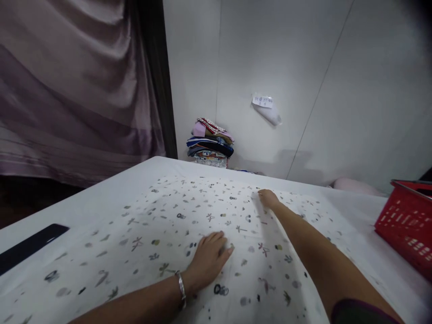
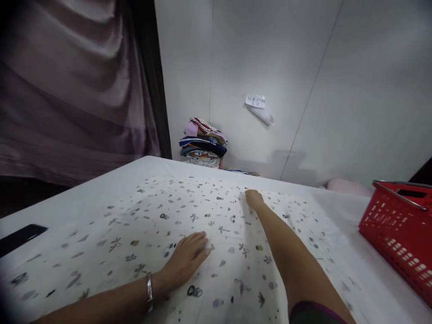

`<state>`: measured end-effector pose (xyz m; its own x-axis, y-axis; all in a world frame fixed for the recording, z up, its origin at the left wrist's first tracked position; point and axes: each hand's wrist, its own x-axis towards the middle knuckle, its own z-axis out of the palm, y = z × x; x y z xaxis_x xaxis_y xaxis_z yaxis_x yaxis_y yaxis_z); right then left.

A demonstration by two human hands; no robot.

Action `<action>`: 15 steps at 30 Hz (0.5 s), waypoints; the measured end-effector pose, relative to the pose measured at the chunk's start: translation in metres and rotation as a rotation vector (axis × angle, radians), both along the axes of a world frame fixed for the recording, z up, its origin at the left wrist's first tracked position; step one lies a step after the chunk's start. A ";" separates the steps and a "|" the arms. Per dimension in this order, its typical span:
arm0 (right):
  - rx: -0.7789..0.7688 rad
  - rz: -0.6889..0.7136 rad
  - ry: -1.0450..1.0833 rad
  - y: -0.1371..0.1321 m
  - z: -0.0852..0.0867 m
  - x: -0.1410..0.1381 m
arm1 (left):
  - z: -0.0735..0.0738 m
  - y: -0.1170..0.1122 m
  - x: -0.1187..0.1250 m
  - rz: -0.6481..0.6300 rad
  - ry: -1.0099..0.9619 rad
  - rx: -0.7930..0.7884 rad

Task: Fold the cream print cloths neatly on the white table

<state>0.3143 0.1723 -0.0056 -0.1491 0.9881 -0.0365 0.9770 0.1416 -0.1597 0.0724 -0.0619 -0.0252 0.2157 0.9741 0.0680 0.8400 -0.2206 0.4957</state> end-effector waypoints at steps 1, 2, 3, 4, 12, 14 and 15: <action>0.000 -0.009 0.004 0.000 0.000 -0.005 | 0.007 0.011 -0.006 -0.016 -0.035 -0.021; 0.002 -0.019 0.006 0.002 0.000 -0.009 | 0.014 0.026 -0.014 -0.016 -0.062 -0.025; 0.005 -0.031 0.006 0.006 0.000 -0.014 | 0.021 0.044 -0.023 -0.011 -0.070 0.003; 0.005 -0.044 0.004 0.011 -0.001 -0.018 | 0.025 0.065 -0.033 0.017 -0.040 0.028; -0.003 -0.066 -0.064 0.058 -0.019 -0.035 | 0.015 0.236 -0.093 0.068 0.299 0.163; 0.010 -0.083 -0.079 0.065 -0.024 -0.034 | 0.009 0.261 -0.097 0.055 0.335 0.173; 0.020 -0.092 -0.084 0.068 -0.026 -0.034 | 0.006 0.270 -0.098 0.052 0.355 0.174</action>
